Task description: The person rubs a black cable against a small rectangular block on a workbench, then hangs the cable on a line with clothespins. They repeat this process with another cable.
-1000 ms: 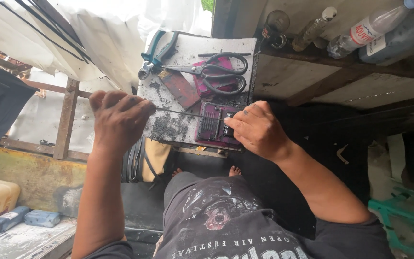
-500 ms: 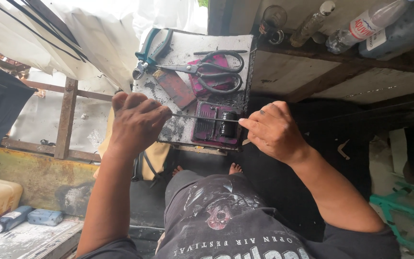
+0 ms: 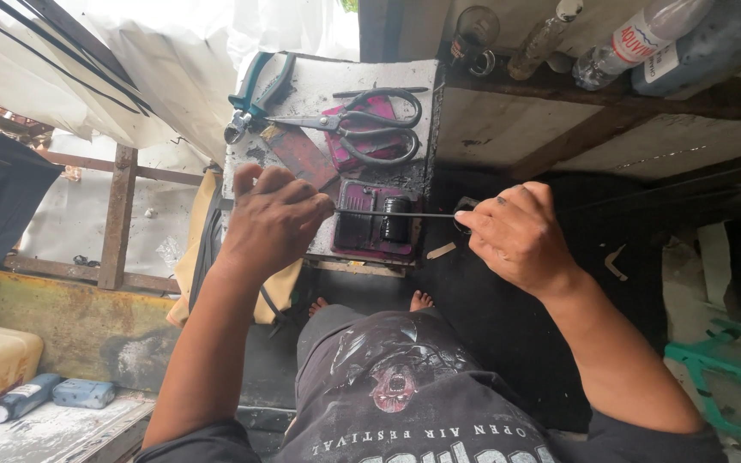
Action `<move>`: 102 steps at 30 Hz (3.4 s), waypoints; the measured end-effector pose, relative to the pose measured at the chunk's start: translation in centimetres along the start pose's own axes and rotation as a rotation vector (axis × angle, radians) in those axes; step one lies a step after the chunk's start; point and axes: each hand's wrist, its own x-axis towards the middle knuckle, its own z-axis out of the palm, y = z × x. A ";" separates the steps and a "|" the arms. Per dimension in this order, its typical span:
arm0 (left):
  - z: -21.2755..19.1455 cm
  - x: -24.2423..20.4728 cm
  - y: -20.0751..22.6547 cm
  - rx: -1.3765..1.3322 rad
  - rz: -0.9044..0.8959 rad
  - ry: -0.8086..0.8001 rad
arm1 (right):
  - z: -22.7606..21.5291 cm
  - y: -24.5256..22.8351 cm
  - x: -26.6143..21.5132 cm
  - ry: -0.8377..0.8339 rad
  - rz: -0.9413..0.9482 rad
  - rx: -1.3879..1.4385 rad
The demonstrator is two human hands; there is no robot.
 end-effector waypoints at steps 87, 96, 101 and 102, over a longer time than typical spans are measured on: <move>-0.3 4.6 5.2 -0.175 0.050 -0.131 | -1.7 0.1 -4.1 -0.047 0.090 -0.170; 1.3 5.1 5.6 -0.366 0.086 -0.130 | -2.3 1.5 -5.6 -0.115 0.244 0.025; 0.0 5.9 5.8 -0.485 0.101 -0.143 | -2.6 1.0 -3.4 -0.194 0.326 0.275; 0.0 6.0 5.9 -0.514 0.100 -0.135 | -2.6 0.8 -2.7 -0.196 0.323 0.359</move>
